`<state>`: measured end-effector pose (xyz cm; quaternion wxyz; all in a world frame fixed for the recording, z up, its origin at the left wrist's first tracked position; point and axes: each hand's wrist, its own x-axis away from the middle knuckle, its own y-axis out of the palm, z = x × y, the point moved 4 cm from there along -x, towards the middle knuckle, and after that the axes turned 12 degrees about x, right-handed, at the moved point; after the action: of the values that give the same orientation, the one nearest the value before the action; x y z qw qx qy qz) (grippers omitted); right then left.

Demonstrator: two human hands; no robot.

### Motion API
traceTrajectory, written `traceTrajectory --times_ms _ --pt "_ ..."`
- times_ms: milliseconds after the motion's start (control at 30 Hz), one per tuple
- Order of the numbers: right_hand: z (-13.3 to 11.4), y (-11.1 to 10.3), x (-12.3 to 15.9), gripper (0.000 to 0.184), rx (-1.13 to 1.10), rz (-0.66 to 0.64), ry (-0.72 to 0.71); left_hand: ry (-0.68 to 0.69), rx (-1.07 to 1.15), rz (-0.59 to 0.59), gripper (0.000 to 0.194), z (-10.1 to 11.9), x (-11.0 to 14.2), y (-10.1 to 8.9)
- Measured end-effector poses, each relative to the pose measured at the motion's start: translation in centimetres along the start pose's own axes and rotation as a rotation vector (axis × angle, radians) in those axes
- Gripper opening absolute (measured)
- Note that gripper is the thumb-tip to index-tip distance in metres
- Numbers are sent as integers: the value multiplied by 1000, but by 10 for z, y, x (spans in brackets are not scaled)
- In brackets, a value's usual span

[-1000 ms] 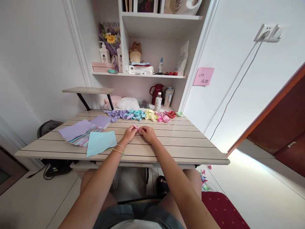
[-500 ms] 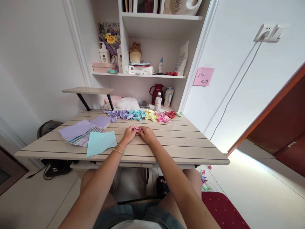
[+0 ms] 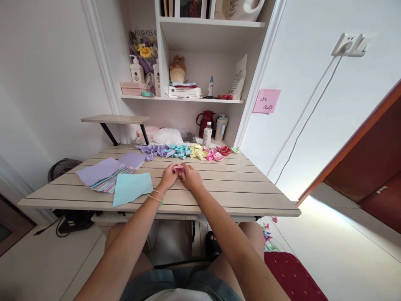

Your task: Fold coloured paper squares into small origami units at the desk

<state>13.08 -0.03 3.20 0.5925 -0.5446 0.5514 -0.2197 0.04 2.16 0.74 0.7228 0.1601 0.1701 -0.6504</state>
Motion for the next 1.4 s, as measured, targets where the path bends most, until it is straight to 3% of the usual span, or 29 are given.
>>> traceTrajectory --times_ms 100,300,433,533,700,800,900,1200,1400 --pt "6 0 0 40 -66 29 79 -46 100 -34 35 1 3 4" --pt "17 5 -1 28 -191 76 179 -39 72 -88 16 7 6 10" --pt "23 9 -5 22 -358 131 204 -43 88 -107 20 8 5 11" --pt "27 14 -10 20 -638 114 229 -40 113 -79 21 10 3 8" --pt "26 25 -11 18 -1290 -87 356 -70 218 -10 22 10 0 3" --pt "21 25 -10 20 -1480 -167 354 -95 263 30 23 8 -1 0" --pt "21 23 -9 21 -1488 -176 356 -118 262 47 24 6 0 -1" --pt "35 25 -12 19 -1339 -27 480 -233 282 -51 43 8 3 7" --pt "35 27 -12 18 -1263 -26 482 -237 298 -48 45 8 3 6"
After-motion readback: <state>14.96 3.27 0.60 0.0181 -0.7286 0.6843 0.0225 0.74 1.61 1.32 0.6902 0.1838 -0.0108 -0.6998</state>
